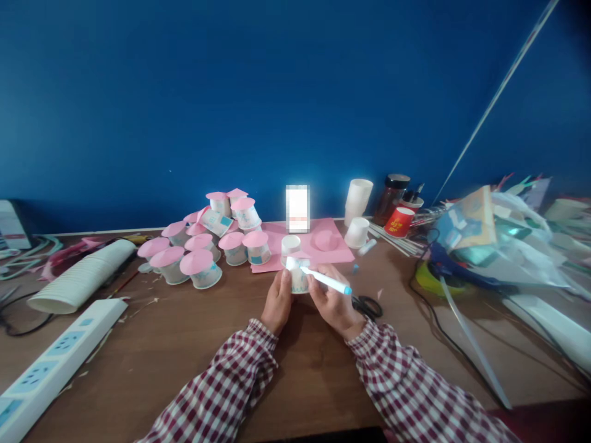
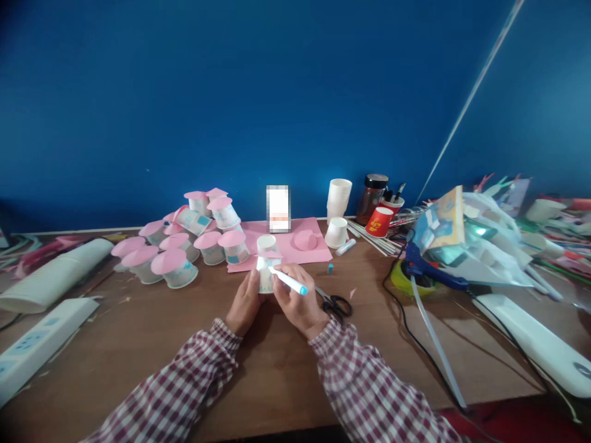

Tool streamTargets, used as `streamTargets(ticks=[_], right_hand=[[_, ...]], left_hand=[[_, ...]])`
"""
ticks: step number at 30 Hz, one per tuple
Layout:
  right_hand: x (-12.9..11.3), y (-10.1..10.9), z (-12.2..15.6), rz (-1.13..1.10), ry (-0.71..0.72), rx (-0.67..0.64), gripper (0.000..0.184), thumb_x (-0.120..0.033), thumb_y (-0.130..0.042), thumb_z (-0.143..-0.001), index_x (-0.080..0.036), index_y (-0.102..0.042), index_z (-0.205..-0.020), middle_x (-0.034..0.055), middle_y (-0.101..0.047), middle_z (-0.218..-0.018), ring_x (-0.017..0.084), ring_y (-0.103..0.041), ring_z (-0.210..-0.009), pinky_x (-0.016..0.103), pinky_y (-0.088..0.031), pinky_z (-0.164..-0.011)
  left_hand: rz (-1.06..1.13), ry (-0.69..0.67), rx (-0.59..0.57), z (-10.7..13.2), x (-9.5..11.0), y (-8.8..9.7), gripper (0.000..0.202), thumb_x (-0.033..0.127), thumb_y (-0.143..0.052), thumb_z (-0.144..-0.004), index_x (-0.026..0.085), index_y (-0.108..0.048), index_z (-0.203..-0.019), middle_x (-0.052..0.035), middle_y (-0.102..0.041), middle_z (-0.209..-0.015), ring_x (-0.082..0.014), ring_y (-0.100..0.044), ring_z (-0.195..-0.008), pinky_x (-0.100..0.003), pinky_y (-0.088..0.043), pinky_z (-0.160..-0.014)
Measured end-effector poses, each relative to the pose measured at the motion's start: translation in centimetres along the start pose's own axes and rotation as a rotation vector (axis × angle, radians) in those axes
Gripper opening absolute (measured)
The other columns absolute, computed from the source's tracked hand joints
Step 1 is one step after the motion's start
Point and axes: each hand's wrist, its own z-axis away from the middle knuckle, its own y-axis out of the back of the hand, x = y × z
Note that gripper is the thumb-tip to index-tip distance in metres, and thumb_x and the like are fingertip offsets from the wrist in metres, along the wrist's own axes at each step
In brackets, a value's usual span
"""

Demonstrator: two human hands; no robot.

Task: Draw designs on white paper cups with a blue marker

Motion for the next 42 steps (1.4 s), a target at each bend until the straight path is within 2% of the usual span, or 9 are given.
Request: streamTargets(ticks=[19, 30, 36, 42], right_hand=[[-0.05, -0.05, -0.05, -0.010, 0.001, 0.009, 0.010, -0.019, -0.048, -0.088, -0.018, -0.056, -0.094, 0.0047, -0.061, -0.083, 0.016, -0.059, -0.078, 0.029, -0.051, -0.074], [-0.13, 0.01, -0.13, 0.000, 0.014, -0.004, 0.009, -0.019, -0.047, -0.088, -0.018, -0.055, -0.093, 0.0051, -0.061, -0.083, 0.017, -0.059, -0.078, 0.031, -0.051, -0.074], [-0.12, 0.02, -0.14, -0.002, 0.017, 0.000, 0.010, -0.020, -0.047, -0.088, -0.018, -0.056, -0.093, 0.0060, -0.062, -0.083, 0.018, -0.060, -0.078, 0.032, -0.052, -0.073], [-0.09, -0.04, -0.23, -0.003, 0.010, 0.004, 0.011, -0.021, -0.046, -0.088, -0.017, -0.056, -0.091, 0.0066, -0.062, -0.083, 0.018, -0.060, -0.079, 0.032, -0.051, -0.074]], left_hand=[[-0.111, -0.023, -0.020, -0.11, -0.16, 0.17, 0.053, 0.054, -0.038, -0.086, 0.013, -0.058, -0.112, -0.0112, -0.064, -0.106, -0.0233, -0.057, -0.098, -0.035, -0.045, -0.085], [-0.073, 0.009, -0.008, -0.07, -0.16, 0.09, 0.051, 0.056, -0.037, -0.086, 0.014, -0.059, -0.104, -0.0084, -0.065, -0.095, -0.0212, -0.059, -0.089, -0.033, -0.046, -0.078], [-0.006, 0.005, 0.036, -0.11, -0.25, 0.04, 0.052, 0.058, -0.042, -0.083, 0.012, -0.061, -0.100, -0.0084, -0.066, -0.087, -0.0210, -0.059, -0.081, -0.033, -0.047, -0.072], [-0.001, 0.022, 0.041, -0.07, -0.09, 0.02, 0.053, 0.058, -0.043, -0.082, 0.012, -0.062, -0.100, -0.0082, -0.066, -0.085, -0.0212, -0.060, -0.081, -0.033, -0.048, -0.073]])
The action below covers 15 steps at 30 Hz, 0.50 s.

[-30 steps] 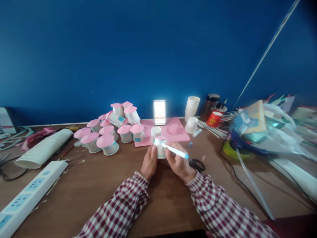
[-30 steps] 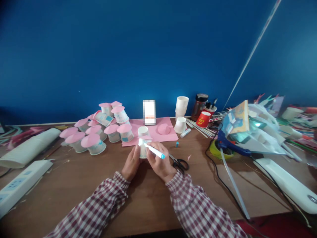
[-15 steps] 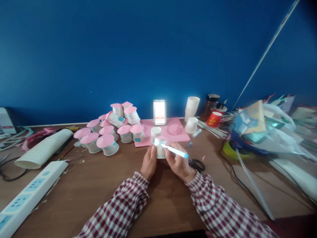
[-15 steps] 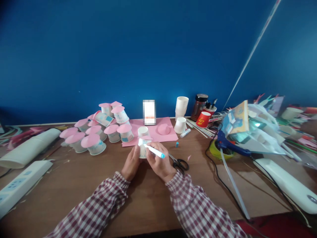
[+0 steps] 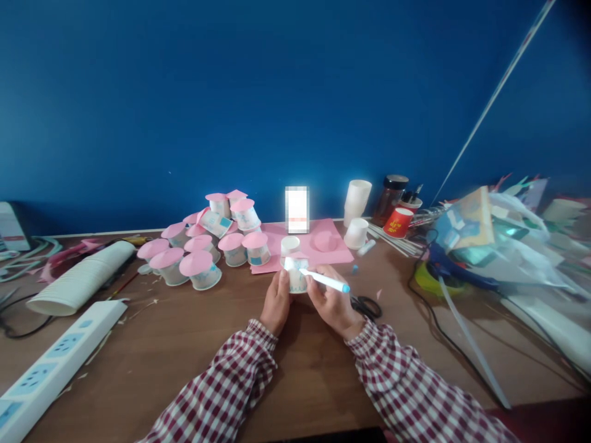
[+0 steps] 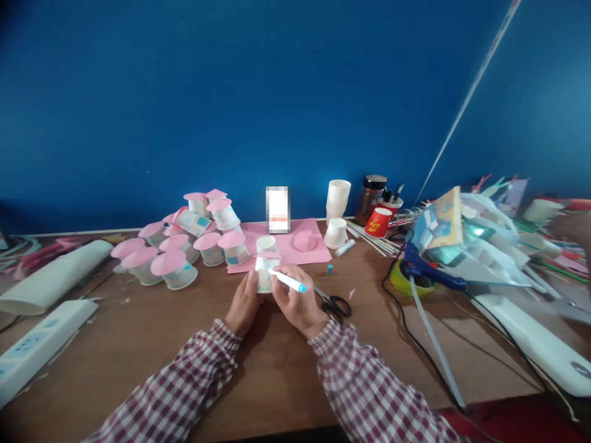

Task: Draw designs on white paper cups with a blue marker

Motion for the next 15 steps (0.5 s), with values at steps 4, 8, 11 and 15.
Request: streamTargets(ticks=[4, 8, 11, 15], right_hand=[[0.00, 0.05, -0.02, 0.014, -0.013, 0.002, 0.011, -0.022, -0.045, -0.089, -0.017, -0.056, -0.089, 0.0061, -0.062, -0.081, 0.018, -0.059, -0.078, 0.032, -0.051, -0.073], [0.00, 0.20, 0.02, 0.005, -0.046, -0.001, 0.011, -0.023, -0.046, -0.089, -0.018, -0.055, -0.087, 0.0056, -0.061, -0.079, 0.018, -0.059, -0.075, 0.032, -0.051, -0.070], [0.11, 0.29, 0.04, -0.035, -0.073, 0.037, 0.010, -0.023, -0.046, -0.089, -0.018, -0.055, -0.090, 0.0063, -0.061, -0.081, 0.018, -0.059, -0.074, 0.031, -0.051, -0.069], [0.23, 0.33, 0.00, -0.047, -0.104, 0.060, 0.008, -0.022, -0.047, -0.088, -0.018, -0.054, -0.090, 0.0061, -0.060, -0.082, 0.017, -0.058, -0.074, 0.031, -0.050, -0.069]], left_hand=[[0.021, -0.009, 0.009, -0.09, -0.30, -0.02, 0.053, 0.058, -0.043, -0.082, 0.012, -0.061, -0.102, -0.0092, -0.066, -0.090, -0.0215, -0.060, -0.083, -0.034, -0.047, -0.075], [0.020, -0.013, 0.003, -0.13, -0.39, -0.01, 0.053, 0.057, -0.043, -0.083, 0.012, -0.061, -0.104, -0.0096, -0.066, -0.092, -0.0220, -0.060, -0.084, -0.034, -0.047, -0.076], [0.031, 0.002, -0.017, -0.09, -0.27, 0.00, 0.054, 0.058, -0.042, -0.083, 0.012, -0.060, -0.104, -0.0095, -0.066, -0.092, -0.0222, -0.060, -0.085, -0.034, -0.047, -0.076], [0.046, 0.026, -0.038, -0.05, -0.14, 0.05, 0.053, 0.058, -0.040, -0.084, 0.014, -0.058, -0.107, -0.0083, -0.066, -0.092, -0.0208, -0.060, -0.084, -0.033, -0.047, -0.075]])
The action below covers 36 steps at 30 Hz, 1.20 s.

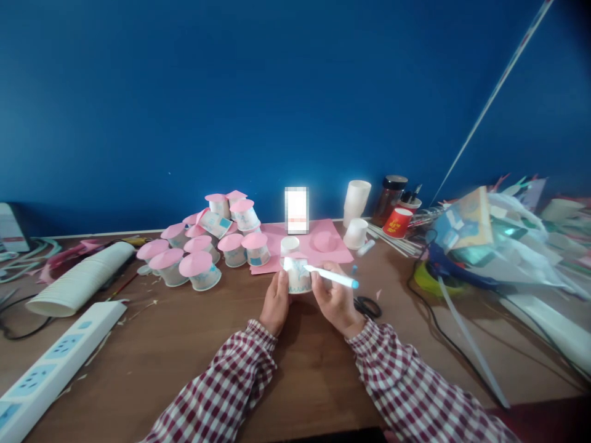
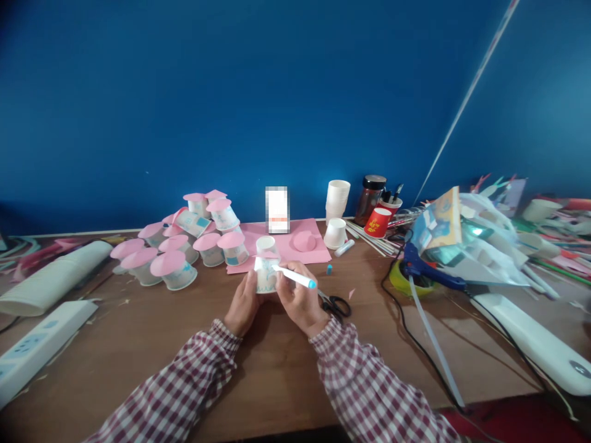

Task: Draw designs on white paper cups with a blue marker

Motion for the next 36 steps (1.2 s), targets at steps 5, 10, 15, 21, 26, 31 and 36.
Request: streamTargets(ticks=[5, 10, 15, 21, 26, 31, 36], right_hand=[[-0.1, 0.0, 0.0, 0.000, 0.011, -0.011, 0.006, -0.021, -0.049, -0.087, -0.018, -0.054, -0.089, 0.0054, -0.060, -0.081, 0.017, -0.058, -0.073, 0.031, -0.050, -0.068], [-0.3, 0.2, -0.1, 0.009, 0.004, 0.024, 0.007, -0.022, -0.048, -0.088, -0.019, -0.053, -0.090, 0.0061, -0.060, -0.080, 0.018, -0.059, -0.073, 0.034, -0.052, -0.068], [-0.5, 0.3, -0.2, -0.015, -0.025, 0.057, 0.006, -0.022, -0.048, -0.089, -0.021, -0.053, -0.091, 0.0066, -0.059, -0.081, 0.019, -0.059, -0.074, 0.036, -0.053, -0.067], [-0.4, -0.1, 0.1, -0.041, -0.046, 0.022, 0.005, -0.021, -0.049, -0.088, -0.022, -0.053, -0.090, 0.0066, -0.060, -0.082, 0.020, -0.060, -0.076, 0.037, -0.053, -0.070], [-0.5, -0.1, 0.0, -0.054, -0.063, 0.046, 0.005, -0.022, -0.049, -0.088, -0.022, -0.054, -0.088, 0.0063, -0.061, -0.080, 0.019, -0.060, -0.073, 0.036, -0.054, -0.066], [-0.5, -0.1, -0.1, -0.080, -0.071, 0.047, 0.006, -0.023, -0.048, -0.088, -0.020, -0.054, -0.089, 0.0072, -0.061, -0.080, 0.019, -0.060, -0.073, 0.035, -0.054, -0.066], [-0.3, -0.2, 0.1, -0.062, -0.069, 0.036, 0.007, -0.024, -0.049, -0.088, -0.020, -0.054, -0.091, 0.0071, -0.062, -0.083, 0.019, -0.061, -0.076, 0.035, -0.053, -0.068]], left_hand=[[0.009, 0.019, -0.024, 0.2, 0.4, 0.0, 0.053, 0.057, -0.039, -0.085, 0.012, -0.059, -0.104, -0.0085, -0.065, -0.091, -0.0192, -0.059, -0.079, -0.030, -0.048, -0.070], [0.083, 0.088, -0.013, 0.3, 1.0, -0.1, 0.059, 0.060, -0.040, -0.083, 0.012, -0.057, -0.112, -0.0105, -0.066, -0.093, -0.0198, -0.061, -0.076, -0.030, -0.049, -0.064], [0.190, 0.106, -0.092, 0.2, 1.0, -0.1, 0.064, 0.062, -0.039, -0.082, 0.012, -0.054, -0.119, -0.0135, -0.065, -0.102, -0.0232, -0.062, -0.087, -0.036, -0.051, -0.073], [0.274, 0.123, -0.120, 0.2, 0.8, -0.1, 0.058, 0.057, -0.042, -0.084, 0.014, -0.053, -0.120, -0.0131, -0.062, -0.112, -0.0236, -0.061, -0.094, -0.037, -0.051, -0.077], [0.282, 0.124, -0.114, 0.2, 0.7, -0.1, 0.057, 0.056, -0.043, -0.084, 0.013, -0.052, -0.121, -0.0144, -0.060, -0.115, -0.0238, -0.060, -0.095, -0.036, -0.051, -0.077], [0.237, 0.110, -0.129, 0.3, 1.0, -0.1, 0.059, 0.056, -0.042, -0.084, 0.012, -0.051, -0.123, -0.0146, -0.062, -0.111, -0.0239, -0.060, -0.093, -0.036, -0.051, -0.075], [0.188, 0.106, -0.160, 0.3, 1.2, -0.2, 0.058, 0.057, -0.040, -0.085, 0.011, -0.053, -0.119, -0.0128, -0.065, -0.105, -0.0228, -0.061, -0.089, -0.035, -0.051, -0.073]])
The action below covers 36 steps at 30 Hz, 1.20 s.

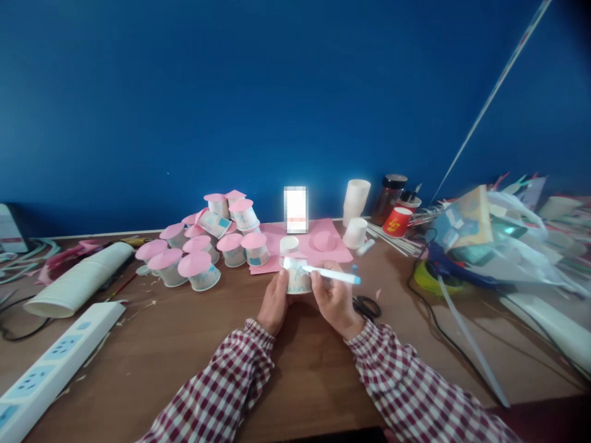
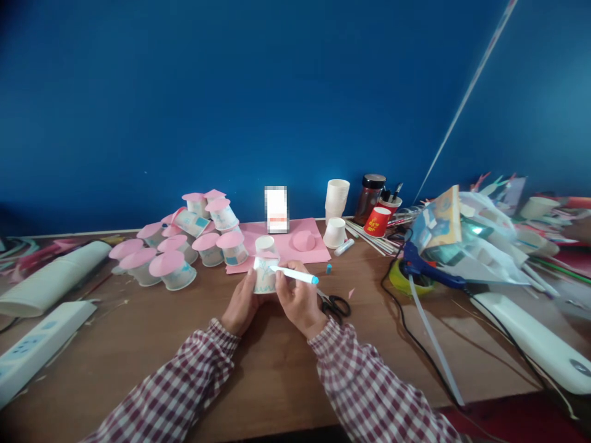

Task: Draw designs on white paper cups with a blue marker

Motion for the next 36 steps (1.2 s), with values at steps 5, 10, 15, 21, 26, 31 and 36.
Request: streamTargets(ticks=[5, 10, 15, 21, 26, 31, 36], right_hand=[[0.06, 0.04, 0.05, 0.007, 0.009, -0.025, 0.009, -0.025, -0.048, -0.088, -0.019, -0.055, -0.091, 0.0068, -0.062, -0.084, 0.019, -0.060, -0.077, 0.033, -0.052, -0.070], [0.12, 0.08, 0.08, 0.011, 0.017, -0.043, 0.008, -0.023, -0.049, -0.088, -0.019, -0.054, -0.092, 0.0063, -0.062, -0.085, 0.018, -0.060, -0.077, 0.032, -0.052, -0.069], [0.13, 0.10, 0.05, 0.003, 0.010, -0.035, 0.006, -0.022, -0.050, -0.088, -0.020, -0.054, -0.092, 0.0056, -0.061, -0.084, 0.018, -0.060, -0.077, 0.032, -0.052, -0.070], [0.11, 0.07, 0.05, 0.011, 0.022, -0.038, 0.006, -0.021, -0.050, -0.087, -0.019, -0.054, -0.092, 0.0060, -0.061, -0.085, 0.018, -0.060, -0.077, 0.032, -0.052, -0.070], [0.23, 0.01, 0.07, 0.015, 0.021, -0.044, 0.007, -0.022, -0.049, -0.088, -0.019, -0.054, -0.091, 0.0059, -0.061, -0.084, 0.018, -0.060, -0.076, 0.032, -0.052, -0.070], [0.21, 0.00, 0.05, -0.003, 0.000, -0.041, 0.009, -0.024, -0.048, -0.088, -0.018, -0.054, -0.091, 0.0061, -0.061, -0.084, 0.017, -0.060, -0.076, 0.031, -0.052, -0.071], [0.15, 0.02, 0.03, -0.007, -0.005, -0.051, 0.009, -0.024, -0.048, -0.088, -0.018, -0.054, -0.092, 0.0061, -0.061, -0.084, 0.018, -0.060, -0.077, 0.032, -0.052, -0.071]], left_hand=[[0.017, -0.025, 0.007, -0.05, -0.18, -0.03, 0.055, 0.055, -0.041, -0.085, 0.011, -0.056, -0.114, -0.0114, -0.066, -0.101, -0.0217, -0.062, -0.086, -0.035, -0.051, -0.074], [0.028, -0.020, 0.001, -0.04, -0.25, 0.02, 0.055, 0.055, -0.041, -0.085, 0.011, -0.056, -0.115, -0.0118, -0.065, -0.102, -0.0225, -0.062, -0.086, -0.035, -0.051, -0.072], [0.032, -0.010, 0.011, -0.08, -0.39, 0.15, 0.055, 0.055, -0.041, -0.085, 0.012, -0.056, -0.115, -0.0116, -0.065, -0.102, -0.0222, -0.062, -0.086, -0.034, -0.051, -0.071], [0.059, -0.018, -0.005, -0.10, -0.39, 0.13, 0.052, 0.052, -0.042, -0.086, 0.010, -0.056, -0.113, -0.0121, -0.065, -0.102, -0.0220, -0.061, -0.086, -0.034, -0.051, -0.072], [0.059, -0.013, -0.004, -0.06, -0.46, 0.16, 0.052, 0.053, -0.042, -0.086, 0.010, -0.055, -0.112, -0.0118, -0.064, -0.102, -0.0216, -0.061, -0.085, -0.034, -0.051, -0.073], [-0.011, -0.037, 0.008, -0.14, -0.56, 0.34, 0.053, 0.054, -0.041, -0.086, 0.012, -0.056, -0.113, -0.0109, -0.065, -0.103, -0.0215, -0.061, -0.087, -0.034, -0.049, -0.076], [-0.046, -0.049, 0.007, -0.12, -0.49, 0.35, 0.055, 0.055, -0.040, -0.086, 0.012, -0.056, -0.116, -0.0111, -0.065, -0.103, -0.0225, -0.060, -0.089, -0.034, -0.049, -0.076]])
